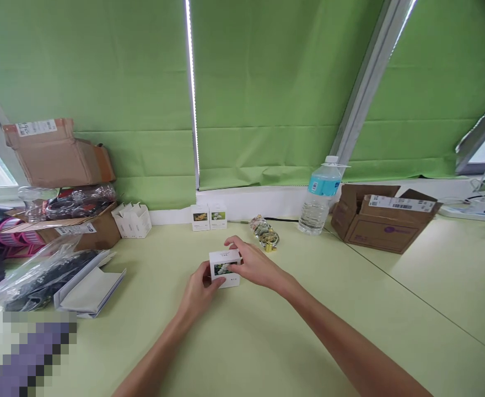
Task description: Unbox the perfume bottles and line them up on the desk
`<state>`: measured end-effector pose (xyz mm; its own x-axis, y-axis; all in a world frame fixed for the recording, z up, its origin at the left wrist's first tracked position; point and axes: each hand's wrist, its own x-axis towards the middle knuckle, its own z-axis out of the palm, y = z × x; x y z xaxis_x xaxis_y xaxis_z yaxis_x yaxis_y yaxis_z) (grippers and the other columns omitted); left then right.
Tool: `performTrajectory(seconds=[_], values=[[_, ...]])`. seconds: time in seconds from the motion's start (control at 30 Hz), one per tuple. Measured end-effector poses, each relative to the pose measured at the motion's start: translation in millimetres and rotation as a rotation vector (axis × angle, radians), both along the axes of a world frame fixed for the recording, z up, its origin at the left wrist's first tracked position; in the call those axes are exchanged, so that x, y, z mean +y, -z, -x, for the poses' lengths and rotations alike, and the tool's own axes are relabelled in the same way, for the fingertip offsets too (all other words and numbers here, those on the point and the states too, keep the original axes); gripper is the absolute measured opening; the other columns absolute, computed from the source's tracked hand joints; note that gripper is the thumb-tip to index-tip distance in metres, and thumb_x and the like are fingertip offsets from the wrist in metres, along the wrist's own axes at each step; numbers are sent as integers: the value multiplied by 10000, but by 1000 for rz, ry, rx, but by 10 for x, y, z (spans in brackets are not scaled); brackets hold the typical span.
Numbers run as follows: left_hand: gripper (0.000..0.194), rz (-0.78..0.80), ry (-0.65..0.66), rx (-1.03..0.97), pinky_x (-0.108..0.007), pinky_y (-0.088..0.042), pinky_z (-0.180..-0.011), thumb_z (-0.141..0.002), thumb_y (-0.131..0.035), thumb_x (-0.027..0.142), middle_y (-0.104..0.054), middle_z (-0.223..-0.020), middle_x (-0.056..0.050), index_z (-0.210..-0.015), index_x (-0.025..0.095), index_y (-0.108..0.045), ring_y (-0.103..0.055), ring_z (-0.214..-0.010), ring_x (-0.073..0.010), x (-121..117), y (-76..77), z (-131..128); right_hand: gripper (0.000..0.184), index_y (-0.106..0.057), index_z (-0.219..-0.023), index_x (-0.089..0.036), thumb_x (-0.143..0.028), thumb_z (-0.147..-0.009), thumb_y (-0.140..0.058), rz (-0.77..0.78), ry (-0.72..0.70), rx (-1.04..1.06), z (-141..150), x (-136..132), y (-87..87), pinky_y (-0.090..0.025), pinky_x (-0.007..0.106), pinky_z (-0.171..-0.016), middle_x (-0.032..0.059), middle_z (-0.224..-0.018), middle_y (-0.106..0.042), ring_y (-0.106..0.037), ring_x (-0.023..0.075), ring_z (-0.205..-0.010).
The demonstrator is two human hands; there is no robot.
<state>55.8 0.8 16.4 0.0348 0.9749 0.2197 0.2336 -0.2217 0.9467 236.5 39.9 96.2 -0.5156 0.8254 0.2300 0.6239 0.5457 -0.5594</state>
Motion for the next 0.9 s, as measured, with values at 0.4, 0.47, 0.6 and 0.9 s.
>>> performTrajectory(seconds=[0.4,0.47,0.6,0.9], values=[[353,39,26,27,-353,-506,-842,-800,-594,296,-685,-1089,-84,-1134,184,-575,-650,-972,-224,-30,9,41,293,-556,-1034,-244,-243,-751,-632,41,-72,56,-50,79,16,-429,265,-682,12,-933,-632,-559,162,-778],[350,50,30,26,-353,-509,-837,-801,-593,294,-686,-1090,-82,-1134,189,-576,-652,-971,-225,-30,7,40,304,-564,-1037,-240,-243,-744,-643,52,-68,55,-50,88,12,-435,268,-685,19,-946,-637,-565,166,-786],[350,57,27,19,-352,-511,-835,-804,-593,295,-685,-1094,-81,-1137,188,-577,-653,-971,-224,-26,15,40,288,-591,-1035,-238,-243,-751,-636,58,-80,38,-56,74,-32,-437,274,-692,24,-945,-646,-571,173,-797],[345,45,41,18,-353,-507,-835,-805,-587,279,-687,-1086,-75,-1140,200,-585,-648,-962,-223,-48,-14,42,270,-623,-1032,-259,-248,-764,-598,17,-55,-2,-30,2,-85,-411,265,-663,16,-964,-657,-572,183,-829]])
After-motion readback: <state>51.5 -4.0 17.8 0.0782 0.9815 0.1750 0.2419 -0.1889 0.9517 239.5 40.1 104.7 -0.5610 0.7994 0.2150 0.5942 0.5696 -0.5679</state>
